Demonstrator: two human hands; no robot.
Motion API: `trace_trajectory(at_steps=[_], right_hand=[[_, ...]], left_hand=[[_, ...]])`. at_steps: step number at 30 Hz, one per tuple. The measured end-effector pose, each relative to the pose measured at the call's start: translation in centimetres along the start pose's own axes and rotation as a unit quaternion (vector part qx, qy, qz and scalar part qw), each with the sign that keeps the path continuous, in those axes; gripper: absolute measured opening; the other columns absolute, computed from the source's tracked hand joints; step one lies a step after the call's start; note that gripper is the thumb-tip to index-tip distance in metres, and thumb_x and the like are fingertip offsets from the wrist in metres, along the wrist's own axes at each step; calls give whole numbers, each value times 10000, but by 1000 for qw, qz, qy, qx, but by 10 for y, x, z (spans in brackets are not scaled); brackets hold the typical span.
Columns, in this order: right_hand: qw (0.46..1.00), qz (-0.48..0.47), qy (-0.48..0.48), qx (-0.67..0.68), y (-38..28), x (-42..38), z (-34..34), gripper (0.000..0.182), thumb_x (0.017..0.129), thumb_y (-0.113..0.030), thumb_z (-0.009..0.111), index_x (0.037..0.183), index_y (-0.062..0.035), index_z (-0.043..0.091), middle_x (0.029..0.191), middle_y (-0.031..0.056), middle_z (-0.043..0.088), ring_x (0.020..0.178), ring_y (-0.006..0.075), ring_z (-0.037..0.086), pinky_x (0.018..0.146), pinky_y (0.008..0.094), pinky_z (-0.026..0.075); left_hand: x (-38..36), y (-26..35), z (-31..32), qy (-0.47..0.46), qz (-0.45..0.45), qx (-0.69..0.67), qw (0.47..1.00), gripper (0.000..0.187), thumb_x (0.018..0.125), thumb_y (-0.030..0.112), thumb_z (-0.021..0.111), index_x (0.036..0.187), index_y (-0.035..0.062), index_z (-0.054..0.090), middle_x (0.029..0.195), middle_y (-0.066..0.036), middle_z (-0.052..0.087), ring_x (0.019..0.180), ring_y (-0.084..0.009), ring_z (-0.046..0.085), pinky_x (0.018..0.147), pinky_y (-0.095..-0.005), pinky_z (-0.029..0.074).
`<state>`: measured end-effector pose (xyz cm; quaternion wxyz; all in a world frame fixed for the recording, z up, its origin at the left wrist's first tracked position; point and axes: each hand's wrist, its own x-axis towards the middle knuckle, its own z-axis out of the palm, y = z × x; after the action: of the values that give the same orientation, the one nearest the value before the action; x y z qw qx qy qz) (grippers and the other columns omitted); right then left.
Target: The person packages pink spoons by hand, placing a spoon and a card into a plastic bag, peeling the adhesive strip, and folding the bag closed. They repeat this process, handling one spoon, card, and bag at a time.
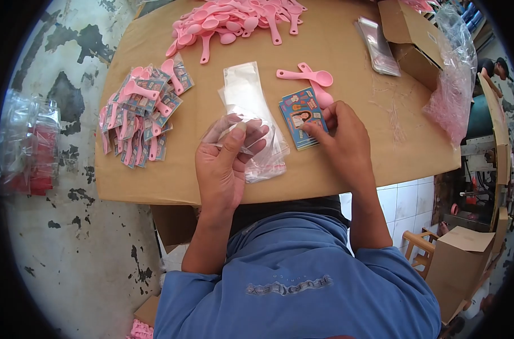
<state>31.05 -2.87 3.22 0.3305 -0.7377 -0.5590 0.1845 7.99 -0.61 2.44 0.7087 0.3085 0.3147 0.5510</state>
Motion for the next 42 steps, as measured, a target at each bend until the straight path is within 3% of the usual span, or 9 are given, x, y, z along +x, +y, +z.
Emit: trace_trajectory(at_steps=[5,8,11,15,22,28,34,37,42], right_hand=[[995,-30,62,74,16,4,4,195,957,-165,732,1022,13,687,927,147,679,765,287,657,707,385,520],[989,-80,116,38,10,4,2,182,992,-119,696,1098,29,706,879,104,685,723,225,648,667,345,512],[969,-46,122,208,5,1,4,213,1032,-153,684,1134,33,710,827,44,684,645,120,603,590,281,483],[901,49,-76,424,-8,-11,-9,244,1060,-192,672,1142,35,708,808,6,674,612,28,570,525,190,444],[894,27,-66,443,-26,-24,10,229,1044,-149,691,1158,49,696,790,21,673,624,52,614,544,208,484],[891,41,-192,409,-19,-24,-2,287,1027,-131,710,1245,50,666,864,47,695,678,77,651,593,228,532],[845,40,-157,510,-13,-22,2,252,992,-93,747,1181,24,628,962,61,721,799,91,688,685,231,557],[846,26,-129,517,-19,-26,9,172,992,-64,735,1106,3,624,983,58,719,855,94,694,732,237,568],[834,-35,-40,550,-38,-30,31,175,1001,-58,721,1138,1,629,1040,44,721,937,89,687,774,244,561]], left_hand=[[11,-2,5,-8,25,-9,1000,338,1060,133,635,1354,-23,574,1295,-228,692,1182,-322,711,990,-408,618],[14,1,13,-1,32,-23,999,337,1069,126,616,1367,-25,567,1319,-246,678,1218,-334,692,1012,-421,602],[15,3,15,1,43,-24,999,339,1074,116,603,1377,-30,557,1334,-263,665,1241,-342,679,1029,-427,591],[15,0,14,10,55,-25,998,346,1072,106,600,1379,-43,545,1345,-274,653,1237,-340,680,1045,-436,586],[10,-5,20,0,59,-37,998,343,1059,90,614,1369,-42,549,1331,-284,658,1213,-304,690,1027,-415,599],[7,-3,22,-20,37,-41,998,354,1046,86,637,1365,-42,551,1288,-266,684,1122,-255,725,955,-387,627],[4,-8,28,-15,46,-42,998,325,1040,50,657,1342,-47,589,1118,-154,753,987,-155,734,883,-312,609],[6,-19,24,-31,46,-13,998,310,1038,80,655,1321,-29,592,1207,-170,724,1063,-213,736,929,-373,627],[-5,-20,36,-57,44,-20,997,304,1040,93,662,1319,-21,615,1250,-128,717,1125,-186,705,989,-355,580]])
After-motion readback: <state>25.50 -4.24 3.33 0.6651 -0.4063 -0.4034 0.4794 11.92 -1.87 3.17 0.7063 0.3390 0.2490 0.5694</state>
